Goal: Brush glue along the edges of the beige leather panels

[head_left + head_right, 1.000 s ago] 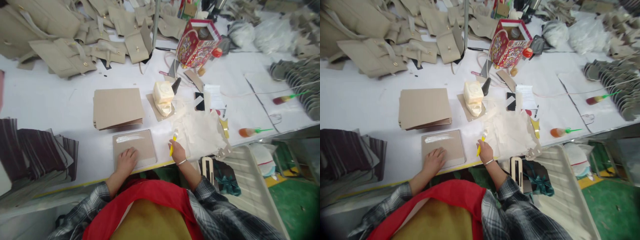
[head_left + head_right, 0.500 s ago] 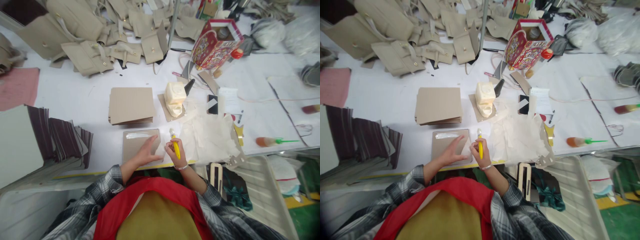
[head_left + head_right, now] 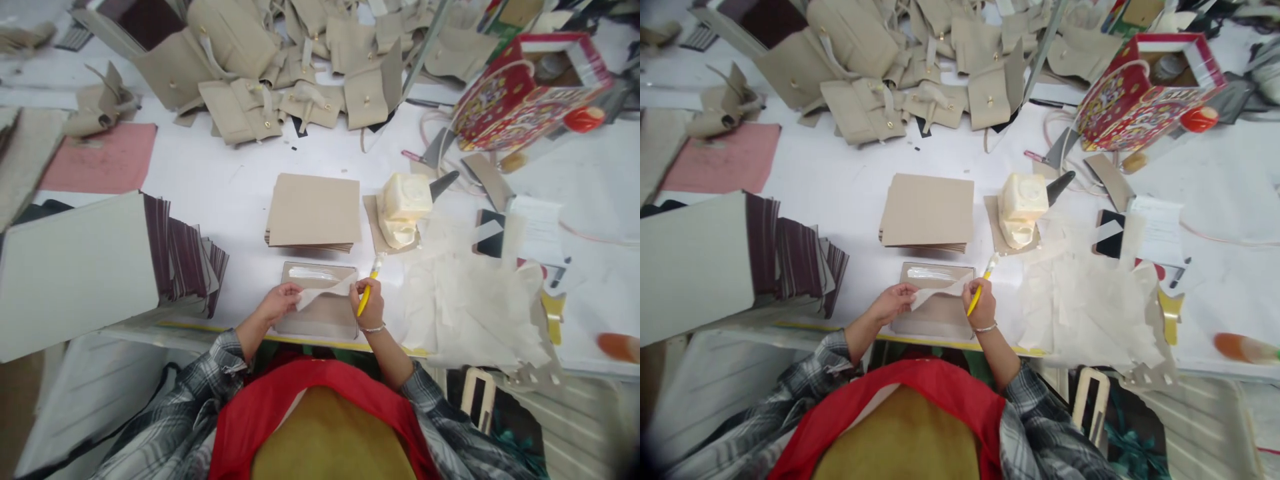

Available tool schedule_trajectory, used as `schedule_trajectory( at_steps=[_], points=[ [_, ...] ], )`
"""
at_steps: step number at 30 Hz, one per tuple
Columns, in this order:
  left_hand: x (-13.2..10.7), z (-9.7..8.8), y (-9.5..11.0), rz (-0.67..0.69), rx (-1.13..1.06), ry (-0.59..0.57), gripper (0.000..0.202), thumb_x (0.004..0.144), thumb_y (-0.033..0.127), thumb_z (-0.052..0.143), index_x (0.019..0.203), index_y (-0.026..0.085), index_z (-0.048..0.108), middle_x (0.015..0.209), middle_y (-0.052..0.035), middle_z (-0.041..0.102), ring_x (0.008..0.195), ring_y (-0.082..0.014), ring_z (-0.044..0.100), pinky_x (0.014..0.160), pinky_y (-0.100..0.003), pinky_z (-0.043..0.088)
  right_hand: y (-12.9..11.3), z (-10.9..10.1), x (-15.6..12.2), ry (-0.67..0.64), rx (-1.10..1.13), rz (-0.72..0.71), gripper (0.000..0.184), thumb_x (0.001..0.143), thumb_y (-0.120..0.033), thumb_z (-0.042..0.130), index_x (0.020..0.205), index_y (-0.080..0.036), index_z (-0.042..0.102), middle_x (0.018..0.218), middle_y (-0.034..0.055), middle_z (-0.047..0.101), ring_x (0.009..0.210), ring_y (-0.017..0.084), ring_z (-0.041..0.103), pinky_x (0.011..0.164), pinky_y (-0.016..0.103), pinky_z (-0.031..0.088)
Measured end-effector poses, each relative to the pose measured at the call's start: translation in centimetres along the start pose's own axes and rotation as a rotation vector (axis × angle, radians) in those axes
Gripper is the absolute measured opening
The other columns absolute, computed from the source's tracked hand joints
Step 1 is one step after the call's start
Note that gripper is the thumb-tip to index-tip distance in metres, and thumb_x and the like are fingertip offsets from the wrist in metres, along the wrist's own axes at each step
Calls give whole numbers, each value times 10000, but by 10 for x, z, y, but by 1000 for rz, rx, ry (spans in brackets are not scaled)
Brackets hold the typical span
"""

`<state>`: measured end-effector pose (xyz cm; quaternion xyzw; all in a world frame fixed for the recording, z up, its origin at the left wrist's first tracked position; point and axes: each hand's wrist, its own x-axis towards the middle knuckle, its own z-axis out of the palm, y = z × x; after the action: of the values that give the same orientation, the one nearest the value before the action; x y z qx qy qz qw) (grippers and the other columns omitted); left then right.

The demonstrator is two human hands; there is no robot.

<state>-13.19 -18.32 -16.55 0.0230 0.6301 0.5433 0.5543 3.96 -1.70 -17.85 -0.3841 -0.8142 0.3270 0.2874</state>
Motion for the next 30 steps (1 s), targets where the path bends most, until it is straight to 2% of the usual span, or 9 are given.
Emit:
schedule_trajectory(
  at_steps=[2, 4, 7, 13, 22, 26, 30],
  points=[
    [15, -6, 4, 137, 120, 172, 286, 615, 303, 679, 835, 157, 569, 695, 10, 576, 614, -111, 542, 603, -253, 447, 4, 14, 4, -8, -85, -27, 154, 804, -315, 488, 900, -216, 419, 772, 15, 557, 675, 149, 588, 624, 279, 487],
    [30, -11, 8, 281, 350, 315, 194, 662, 256, 622, 824, 161, 578, 699, 7, 582, 628, -119, 540, 621, -255, 440, 8, 26, 8, -16, -159, -49, 138, 809, -314, 469, 894, -214, 428, 777, 24, 563, 685, 159, 585, 628, 284, 479],
    [44, -17, 14, 450, 678, 406, 139, 711, 197, 563, 844, 173, 596, 753, -8, 614, 697, -137, 561, 682, -264, 433, 13, 38, 11, -48, -246, -94, 116, 821, -300, 446, 883, -203, 449, 774, 42, 567, 692, 173, 572, 664, 303, 464],
    [53, -16, 22, 536, 988, 458, 154, 764, 198, 533, 903, 171, 593, 784, -35, 622, 735, -167, 562, 718, -287, 433, 25, 49, 11, -60, -368, -99, 127, 833, -285, 434, 875, -181, 495, 759, 66, 574, 732, 201, 547, 724, 336, 416],
    [64, -16, 22, 553, 1135, 436, 144, 782, 216, 524, 894, 161, 594, 789, -49, 620, 758, -181, 553, 724, -287, 426, 30, 46, 10, -61, -329, -91, 145, 809, -286, 459, 908, -185, 492, 777, 63, 604, 758, 205, 562, 754, 347, 410],
    [63, -15, 21, 549, 1157, 428, 172, 791, 234, 509, 919, 158, 595, 790, -50, 616, 768, -186, 555, 734, -291, 426, 29, 37, 11, -32, -244, 11, 302, 799, -410, 496, 990, -178, 459, 828, 65, 612, 747, 195, 579, 719, 324, 433],
    [65, -16, 21, 572, 1209, 414, 181, 804, 253, 499, 927, 162, 597, 805, -58, 616, 796, -202, 555, 753, -306, 428, 26, 34, 21, -57, -176, 125, 329, 800, -455, 503, 984, -194, 424, 786, 24, 610, 693, 167, 591, 655, 274, 433]
  ],
)
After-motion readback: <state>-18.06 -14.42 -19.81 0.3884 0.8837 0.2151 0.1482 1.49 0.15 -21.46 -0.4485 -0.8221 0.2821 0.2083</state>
